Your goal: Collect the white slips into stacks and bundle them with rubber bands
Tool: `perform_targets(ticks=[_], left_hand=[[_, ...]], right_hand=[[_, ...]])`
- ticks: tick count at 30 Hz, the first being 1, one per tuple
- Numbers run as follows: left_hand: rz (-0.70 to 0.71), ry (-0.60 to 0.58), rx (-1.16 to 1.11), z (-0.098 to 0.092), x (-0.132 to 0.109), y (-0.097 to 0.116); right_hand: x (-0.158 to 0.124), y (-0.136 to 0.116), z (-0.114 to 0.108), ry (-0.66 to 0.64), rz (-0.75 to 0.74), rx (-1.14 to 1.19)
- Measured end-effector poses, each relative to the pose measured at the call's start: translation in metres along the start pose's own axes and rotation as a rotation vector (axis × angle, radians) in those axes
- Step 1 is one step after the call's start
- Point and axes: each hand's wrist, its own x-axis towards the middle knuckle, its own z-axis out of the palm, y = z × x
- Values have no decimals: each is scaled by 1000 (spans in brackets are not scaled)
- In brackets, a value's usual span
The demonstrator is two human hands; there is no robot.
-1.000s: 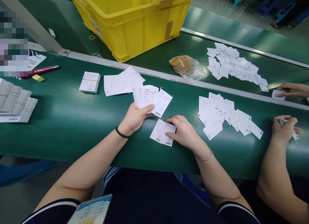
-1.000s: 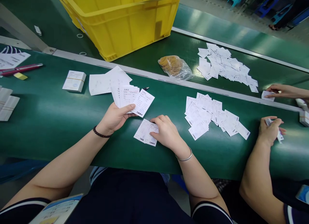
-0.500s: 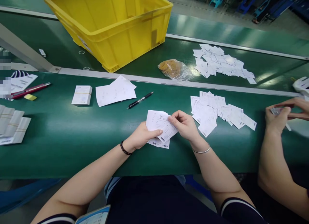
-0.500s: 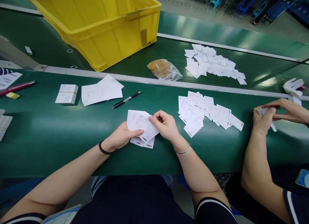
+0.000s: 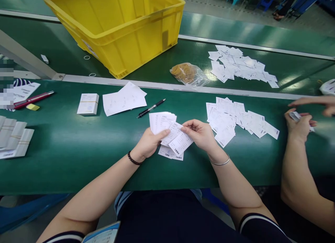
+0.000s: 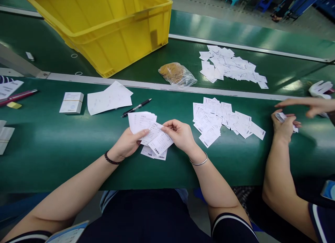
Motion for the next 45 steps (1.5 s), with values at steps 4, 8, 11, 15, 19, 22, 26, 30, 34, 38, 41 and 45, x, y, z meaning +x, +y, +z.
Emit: perform_targets(ticks=[4,8,11,15,19,22,26,30,34,38,41,45], left_hand=[[103,112,-34,-9,5,21],[119,107,-5,-12,5,27],[78,68,24,-9,4,22],[-8,-5,34,-6,2,11],[-91,-103,55,-3,0,3],[-100,-141,101,0,-2,-3],[-98,-126,111,0,-2,-11],[-88,-112,105,-1,-2,-14],[-66,-82,105,-1,-2,-14],[-42,-71,122,-2,-1,-13],[-31,-69,156,-2,-1,-12],[-33,-66,175,0,-3,-12]], right_hand=[[-4,-2,3,-117,-7,-85],[-2,7,15,-191,-166,-393],[1,15,21,-149,-391,-701],[3,15,18,-21,-461,-686],[3,8,9,67,-211,-214],[3,5,7,24,-123,-19],[3,4,8,-23,-104,56],[3,3,8,-44,-91,101],[3,4,7,-56,-55,131],[3,3,7,-59,-28,215],[4,3,7,-60,5,270],[4,2,9,-62,2,280]])
